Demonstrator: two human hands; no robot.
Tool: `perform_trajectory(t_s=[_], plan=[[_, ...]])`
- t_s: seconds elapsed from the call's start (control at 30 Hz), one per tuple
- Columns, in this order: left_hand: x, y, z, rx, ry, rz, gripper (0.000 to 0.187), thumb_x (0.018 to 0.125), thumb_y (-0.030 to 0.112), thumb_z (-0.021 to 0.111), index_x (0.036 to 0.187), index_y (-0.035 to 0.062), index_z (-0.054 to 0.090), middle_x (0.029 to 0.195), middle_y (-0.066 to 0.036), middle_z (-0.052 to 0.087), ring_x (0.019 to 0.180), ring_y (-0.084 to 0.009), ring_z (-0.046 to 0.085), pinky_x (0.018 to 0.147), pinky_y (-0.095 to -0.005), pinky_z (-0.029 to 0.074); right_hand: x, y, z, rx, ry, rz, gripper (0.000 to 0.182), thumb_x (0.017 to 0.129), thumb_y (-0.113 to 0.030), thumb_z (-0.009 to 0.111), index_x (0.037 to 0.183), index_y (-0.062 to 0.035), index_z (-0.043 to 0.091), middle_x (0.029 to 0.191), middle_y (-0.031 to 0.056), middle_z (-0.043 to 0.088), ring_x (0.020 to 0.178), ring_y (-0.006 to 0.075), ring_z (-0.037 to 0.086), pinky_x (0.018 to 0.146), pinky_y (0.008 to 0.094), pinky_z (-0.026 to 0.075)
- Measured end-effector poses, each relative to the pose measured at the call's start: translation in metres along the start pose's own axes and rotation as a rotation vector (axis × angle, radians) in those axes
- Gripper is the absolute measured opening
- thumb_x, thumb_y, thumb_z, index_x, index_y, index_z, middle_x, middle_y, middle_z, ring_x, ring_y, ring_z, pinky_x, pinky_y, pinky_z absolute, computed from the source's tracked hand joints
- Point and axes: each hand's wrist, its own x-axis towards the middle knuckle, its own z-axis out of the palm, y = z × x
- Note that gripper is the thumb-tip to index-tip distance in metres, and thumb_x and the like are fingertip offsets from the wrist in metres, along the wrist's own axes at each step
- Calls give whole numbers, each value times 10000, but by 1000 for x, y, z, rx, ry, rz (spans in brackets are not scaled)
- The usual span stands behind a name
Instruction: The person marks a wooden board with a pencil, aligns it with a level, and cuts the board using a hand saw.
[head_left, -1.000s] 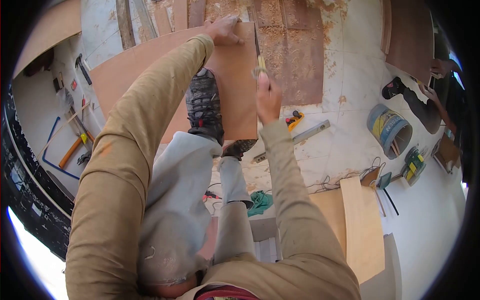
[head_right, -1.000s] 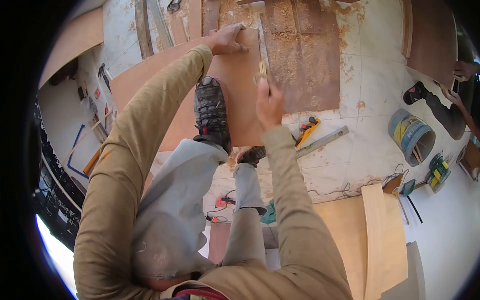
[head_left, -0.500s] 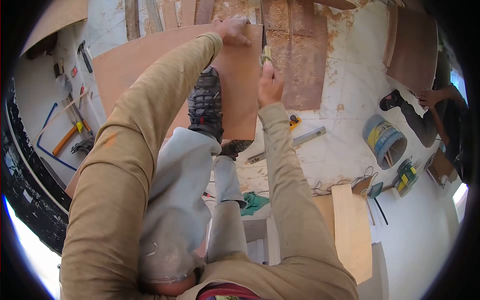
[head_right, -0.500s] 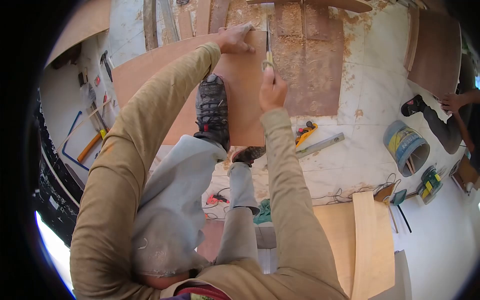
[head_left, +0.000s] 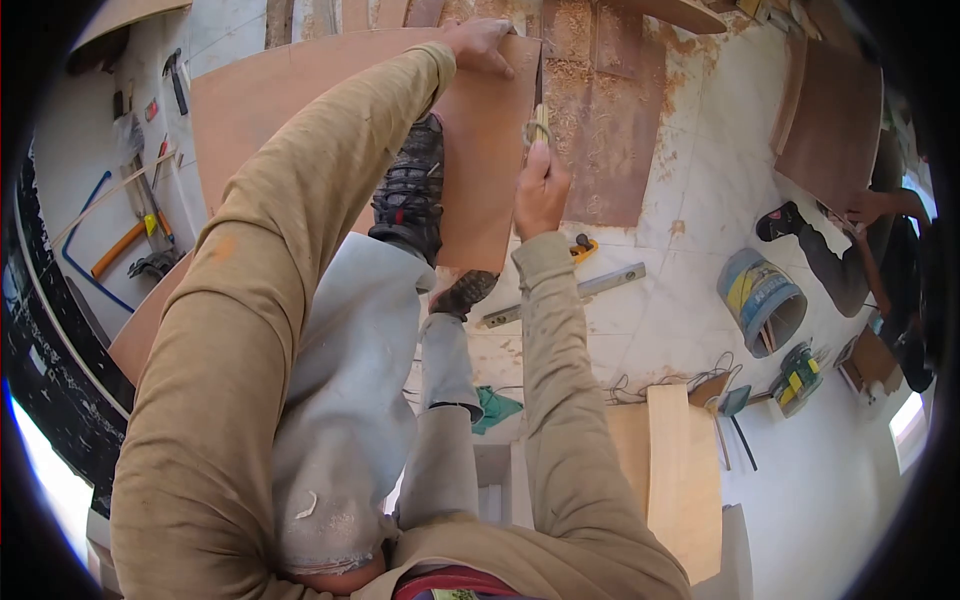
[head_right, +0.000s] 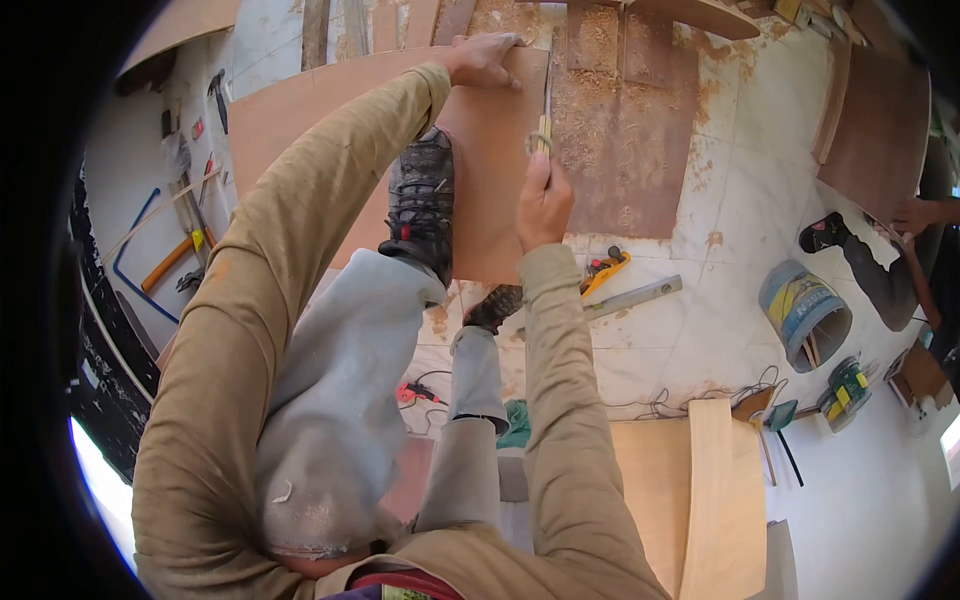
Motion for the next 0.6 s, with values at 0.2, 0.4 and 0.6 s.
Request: perform_trajectory(t_s=[0.2, 0.4, 0.6], plan=[[5, -8, 4, 47, 11, 50, 915, 738, 486, 832, 1495, 140, 452, 1458, -113, 557, 1406, -317, 466, 1057, -590, 351, -146, 2, -43, 169, 8, 137, 442, 1079, -259, 457, 1387, 35, 576, 1164, 169, 709, 1014, 167, 660, 884, 310, 510], [-8, 9, -4, 202, -33, 24, 1018, 699, 492, 848, 1529, 122, 389, 1521, -157, 473, 1437, -367, 416, 1107, -638, 325, 41, 0, 20, 84, 141, -135, 418, 1059, -336, 512, 1141, 34, 688, 774, 194, 629, 712, 247, 590, 694, 415, 491], [-10, 18, 1, 278, -29, -37, 1081, 656, 481, 880, 1539, 133, 364, 1527, -139, 459, 1441, -364, 404, 1101, -661, 320, -87, 13, -18, 108, 44, -4, 401, 1072, -277, 473, 1273, 18, 655, 928, 154, 703, 833, 206, 634, 770, 377, 515]])
